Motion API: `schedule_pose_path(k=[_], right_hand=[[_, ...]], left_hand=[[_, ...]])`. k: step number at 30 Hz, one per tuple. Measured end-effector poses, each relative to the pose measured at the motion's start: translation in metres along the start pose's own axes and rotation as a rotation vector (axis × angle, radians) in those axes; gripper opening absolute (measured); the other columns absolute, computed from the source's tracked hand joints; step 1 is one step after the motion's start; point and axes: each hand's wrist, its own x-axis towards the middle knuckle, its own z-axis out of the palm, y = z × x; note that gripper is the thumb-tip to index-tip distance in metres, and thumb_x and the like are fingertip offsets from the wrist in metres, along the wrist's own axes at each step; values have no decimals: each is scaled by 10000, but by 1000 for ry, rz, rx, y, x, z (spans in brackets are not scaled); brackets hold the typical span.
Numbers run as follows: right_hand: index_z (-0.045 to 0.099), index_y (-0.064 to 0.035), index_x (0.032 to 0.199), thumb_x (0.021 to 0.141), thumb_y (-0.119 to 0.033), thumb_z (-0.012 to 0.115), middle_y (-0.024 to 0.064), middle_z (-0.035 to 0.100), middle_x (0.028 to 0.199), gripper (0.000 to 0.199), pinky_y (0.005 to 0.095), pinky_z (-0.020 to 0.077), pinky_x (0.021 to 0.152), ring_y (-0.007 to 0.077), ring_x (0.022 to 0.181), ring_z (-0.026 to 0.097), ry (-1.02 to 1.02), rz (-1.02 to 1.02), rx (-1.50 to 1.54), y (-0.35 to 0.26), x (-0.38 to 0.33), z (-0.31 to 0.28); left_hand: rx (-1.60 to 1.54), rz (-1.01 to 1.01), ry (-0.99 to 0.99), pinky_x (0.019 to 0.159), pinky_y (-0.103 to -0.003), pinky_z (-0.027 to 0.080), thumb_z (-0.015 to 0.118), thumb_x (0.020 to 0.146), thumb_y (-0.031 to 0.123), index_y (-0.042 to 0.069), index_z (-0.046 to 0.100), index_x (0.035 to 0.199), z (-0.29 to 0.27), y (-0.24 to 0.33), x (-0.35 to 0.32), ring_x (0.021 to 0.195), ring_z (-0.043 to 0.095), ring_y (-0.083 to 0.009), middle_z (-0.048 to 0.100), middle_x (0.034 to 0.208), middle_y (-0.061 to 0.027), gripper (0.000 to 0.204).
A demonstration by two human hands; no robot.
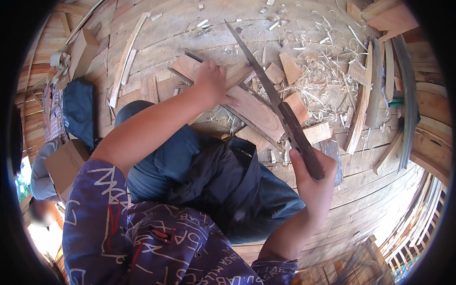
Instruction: The person saws a piece of wood while sitting on a wooden floor covered in shavings, using a handsaw.
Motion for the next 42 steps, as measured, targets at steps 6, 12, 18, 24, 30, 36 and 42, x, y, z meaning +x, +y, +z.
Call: schedule_pose_path(k=[6,12,18,24,30,36,42], right_hand=[[570,29,678,825,-251,668,30,458,505,330,292,288,451,95,468,386,-26,-10,-235,4,-91,-96],[598,42,702,816,-152,671,14,450,495,236,275,288,449,66,502,381,43,31,-155,-1,-66,-69],[553,16,692,849,-135,693,-31,394,546,259,253,254,466,34,544,320,4,23,37,6,10,4],[549,27,643,839,-196,649,25,453,506,313,297,291,460,88,491,390,-87,39,-384,-11,-93,-96],[587,35,695,830,-146,691,19,461,518,249,266,291,457,43,525,384,51,121,-69,-8,-46,-39],[561,23,718,841,-125,698,-30,409,549,237,236,281,473,32,550,344,-28,41,44,0,-1,8],[612,49,718,806,-259,666,38,471,500,325,303,283,439,91,473,406,-18,31,-279,6,-102,-99]], left_hand=[[-38,3,-33,889,-329,319,467,620,880,-77,548,1159,-4,-2,-6,1060,470,-253,587,1086,-112,1101],[-67,57,-1,872,-329,322,467,635,869,-89,547,1156,-10,9,-6,1045,473,-261,585,1056,-110,1093],[-6,29,-5,866,-328,320,475,622,874,-85,534,1180,-4,6,-3,1028,474,-243,584,1055,-96,1111],[-32,-4,-44,863,-322,316,474,621,874,-82,534,1180,-6,1,-5,1024,476,-235,582,1073,-101,1109],[-35,57,-29,856,-326,319,475,624,871,-84,540,1168,-12,12,-2,1011,478,-236,582,1077,-111,1101],[-21,12,-48,848,-323,310,480,626,868,-73,547,1159,-5,4,-5,999,481,-232,592,1058,-96,1083],[-34,5,-53,865,-325,308,482,635,863,-76,540,1171,-11,6,-7,1041,468,-233,590,1071,-94,1083]])
